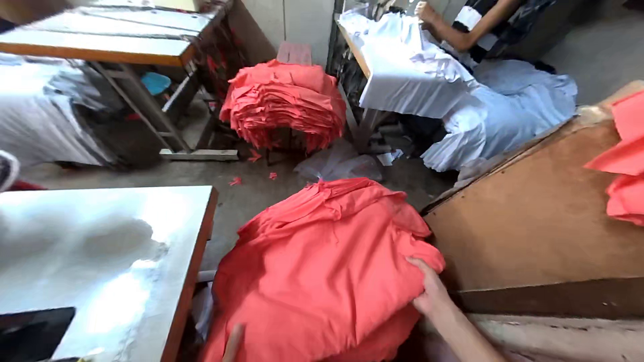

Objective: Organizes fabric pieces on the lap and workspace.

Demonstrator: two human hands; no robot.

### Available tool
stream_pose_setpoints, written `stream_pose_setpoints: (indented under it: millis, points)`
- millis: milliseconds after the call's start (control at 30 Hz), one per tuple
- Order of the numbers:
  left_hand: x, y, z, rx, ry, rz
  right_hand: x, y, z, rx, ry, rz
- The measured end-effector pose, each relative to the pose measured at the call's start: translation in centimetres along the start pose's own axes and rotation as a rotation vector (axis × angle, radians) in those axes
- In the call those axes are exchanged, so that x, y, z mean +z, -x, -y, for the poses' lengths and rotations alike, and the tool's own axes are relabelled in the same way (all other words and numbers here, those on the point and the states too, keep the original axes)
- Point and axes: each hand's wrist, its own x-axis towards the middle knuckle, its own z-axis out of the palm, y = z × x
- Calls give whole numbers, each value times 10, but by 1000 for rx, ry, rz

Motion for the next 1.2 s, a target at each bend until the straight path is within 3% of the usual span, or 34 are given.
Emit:
stream_pose_setpoints:
  millis: [67, 133, 167, 233, 267, 300, 367, 433, 500, 567, 633, 700, 767, 967, 1133, 1200]
  points:
    - [37, 15, -60, 83, -134, -64, 27, 4, 40, -155, 51, 8]
    - [69, 32, -132, 224, -191, -14, 58, 16, 94, -328, 44, 38]
    - [71, 29, -161, 340, -141, 101, 68, 20, 117, -409, 5, 67]
    - [50, -30, -195, 724, 37, 677, 68, 27, 148, -541, -69, 148]
    - [45, -36, -223, 708, -9, 794, 61, 34, 160, -613, -79, 217]
    - [48, -16, -248, 651, -45, 707, 53, 44, 169, -683, -83, 287]
    - [66, 43, -267, 633, -77, 339, 37, 62, 176, -802, -142, 411]
    - [65, 64, -250, 661, -20, 254, 18, 72, 160, -792, -170, 408]
    - [51, 58, -203, 589, 99, 283, -2, 79, 112, -641, -140, 266]
    - [29, 34, -117, 373, 214, 253, -39, 67, 39, -357, -105, 143]
    - [7, 4, -12, 68, 341, 124, -81, 54, -34, 56, -29, -40]
    - [2, -15, 66, -76, 546, -17, -99, 49, -81, 315, 91, -258]
    - [3, -17, 81, -67, 625, -80, -94, 48, -99, 326, 195, -288]
    - [-15, -21, 75, 139, 323, 107, -66, 33, -97, 231, 79, -444]
    - [-36, -23, 71, 278, -292, 158, -63, 33, -74, 15, 168, -200]
    - [-42, -32, 66, 271, -351, 191, -53, 27, -62, -16, 216, -206]
